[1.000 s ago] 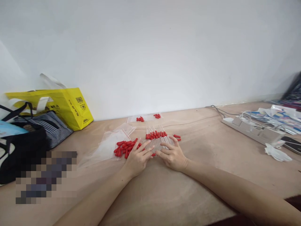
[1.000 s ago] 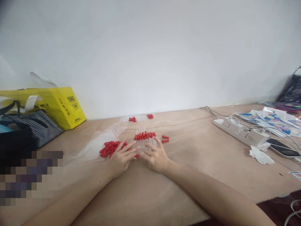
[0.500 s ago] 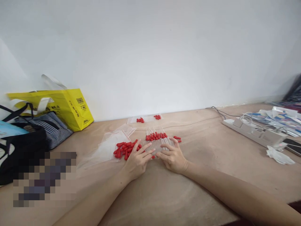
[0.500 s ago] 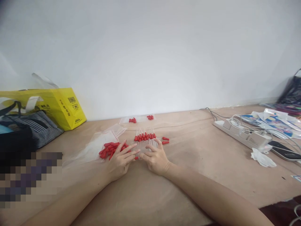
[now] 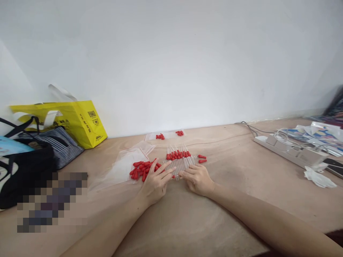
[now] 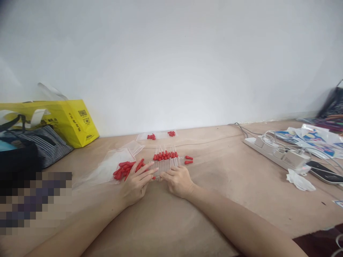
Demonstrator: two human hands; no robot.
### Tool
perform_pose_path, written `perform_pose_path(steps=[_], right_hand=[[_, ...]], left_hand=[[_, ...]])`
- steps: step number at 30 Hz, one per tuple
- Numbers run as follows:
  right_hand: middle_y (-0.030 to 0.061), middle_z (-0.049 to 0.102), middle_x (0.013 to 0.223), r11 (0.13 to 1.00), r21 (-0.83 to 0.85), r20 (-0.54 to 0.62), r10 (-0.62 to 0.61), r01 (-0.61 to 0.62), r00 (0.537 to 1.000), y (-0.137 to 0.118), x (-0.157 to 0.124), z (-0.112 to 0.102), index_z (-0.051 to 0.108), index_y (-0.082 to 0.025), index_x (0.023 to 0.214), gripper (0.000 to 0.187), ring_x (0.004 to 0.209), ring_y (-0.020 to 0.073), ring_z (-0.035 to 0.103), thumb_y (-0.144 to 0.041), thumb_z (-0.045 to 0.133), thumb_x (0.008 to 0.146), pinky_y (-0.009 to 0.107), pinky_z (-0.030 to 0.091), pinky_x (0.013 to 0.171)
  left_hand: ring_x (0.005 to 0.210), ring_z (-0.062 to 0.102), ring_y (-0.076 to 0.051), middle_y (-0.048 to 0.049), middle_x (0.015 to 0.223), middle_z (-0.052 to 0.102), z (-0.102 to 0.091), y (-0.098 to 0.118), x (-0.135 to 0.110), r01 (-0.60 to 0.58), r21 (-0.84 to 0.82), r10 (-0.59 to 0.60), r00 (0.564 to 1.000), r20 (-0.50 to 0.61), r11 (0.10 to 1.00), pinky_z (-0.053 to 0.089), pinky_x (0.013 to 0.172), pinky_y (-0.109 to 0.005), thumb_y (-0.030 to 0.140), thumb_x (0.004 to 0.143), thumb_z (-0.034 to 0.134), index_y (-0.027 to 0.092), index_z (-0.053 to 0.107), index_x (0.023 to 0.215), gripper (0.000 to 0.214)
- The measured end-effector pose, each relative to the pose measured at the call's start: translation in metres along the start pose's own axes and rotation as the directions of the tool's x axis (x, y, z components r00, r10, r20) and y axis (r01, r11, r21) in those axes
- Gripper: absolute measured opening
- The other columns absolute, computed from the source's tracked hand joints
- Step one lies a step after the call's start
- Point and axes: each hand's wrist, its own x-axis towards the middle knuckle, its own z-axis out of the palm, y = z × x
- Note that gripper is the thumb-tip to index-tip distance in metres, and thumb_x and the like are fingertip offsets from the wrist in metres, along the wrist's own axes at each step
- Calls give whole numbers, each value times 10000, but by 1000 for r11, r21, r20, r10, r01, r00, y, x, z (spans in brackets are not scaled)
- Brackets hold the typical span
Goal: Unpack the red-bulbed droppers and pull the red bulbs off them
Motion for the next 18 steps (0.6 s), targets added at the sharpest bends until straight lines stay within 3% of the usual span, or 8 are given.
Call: perform_pose_path(steps=[4,8,12,15,18], right_hand=[[18,582,683,978,23,42,208,-209,977,12,-4,1,585,-182,942,258,620,120,497,-114,384,795,224,310,526],[89,551,921,941,44,112,330,-336,937,16,3,6,484,-149,1147,401,766,147,523,-62,338,784,221,392,575],[72,518,821,923,94,174,354,-374,919,12,14,13,564,-149,1019,356,723,143,512,-30,341,767,238,429,634],[76,519,816,923,38,221,367,-384,904,8,20,19,597,-137,912,325,709,141,507,-4,351,747,242,430,649],[99,525,853,922,-78,276,386,-380,880,4,25,24,599,-116,864,304,702,148,503,19,374,711,247,423,638]], left_hand=[[969,540,-221,-46,969,645,-2,-22,-4,233,93,-226,971,-79,968,355,878,-431,172,849,349,192,604,802,260],[733,543,-199,-72,780,585,-4,-46,-8,500,113,-490,865,-104,859,425,669,-326,320,849,363,178,625,865,298],[697,561,-176,-34,763,585,-7,-59,-12,665,78,-664,746,-37,743,398,685,-308,358,787,453,176,562,958,272],[701,575,-188,-2,704,606,-9,-60,-13,755,156,-758,650,-50,637,351,720,-337,414,748,493,198,545,826,235],[714,572,-198,8,671,616,-10,-60,-13,779,220,-792,609,-43,587,312,729,-350,461,738,482,212,532,725,255]])
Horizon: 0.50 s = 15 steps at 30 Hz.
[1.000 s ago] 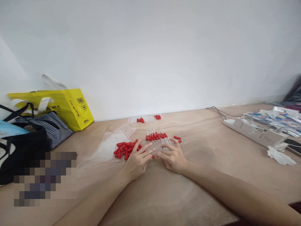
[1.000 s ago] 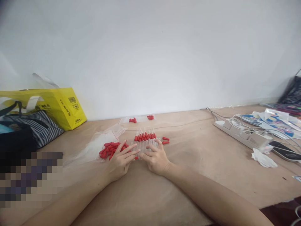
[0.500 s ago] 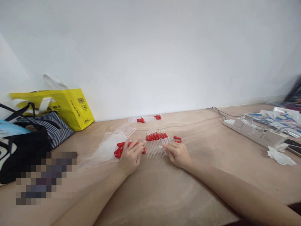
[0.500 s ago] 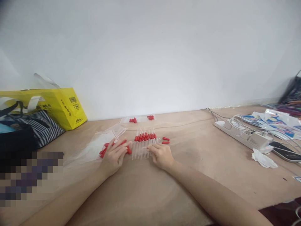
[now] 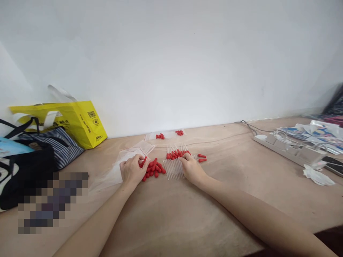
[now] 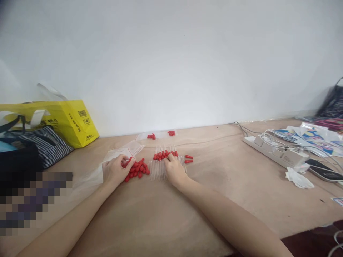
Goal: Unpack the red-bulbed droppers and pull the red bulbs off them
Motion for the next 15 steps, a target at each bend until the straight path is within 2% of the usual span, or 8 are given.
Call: perform_pose_path(steps=[3,7,10,13,15], right_hand=[[116,533,863,998,-70,61,-3,7,998,-4,2,1,599,-101,805,268,708,155,504,31,407,673,245,421,646],[129,544,858,996,-93,70,-11,18,997,-9,1,3,604,-89,758,210,740,171,511,7,436,675,249,421,673],[123,548,823,997,-75,56,-24,28,998,-12,-2,5,606,-93,714,166,747,173,508,-42,448,708,256,416,686],[109,557,809,999,-42,49,-14,16,999,-13,-1,1,613,-104,722,183,751,169,509,-109,434,761,264,404,712],[100,571,823,999,-24,56,37,-35,998,-9,4,-5,620,-124,742,226,786,174,517,-160,405,801,276,390,747]], left_hand=[[732,558,-209,-1,679,620,0,0,0,9,16,-9,1000,4,1000,297,719,-348,483,725,483,213,548,733,278],[761,532,-230,-29,711,611,0,5,-4,-48,30,51,992,-113,998,296,720,-357,492,715,498,209,578,746,296],[775,521,-234,-42,739,609,-1,16,-14,-174,4,172,972,-162,985,303,738,-367,470,720,514,201,588,760,283],[782,514,-224,-38,769,607,-1,29,-25,-311,-54,300,943,-145,949,313,749,-372,423,736,526,203,584,753,229],[788,511,-214,-32,772,601,0,35,-31,-389,-109,376,919,-121,915,321,759,-374,382,752,521,206,578,750,185]])
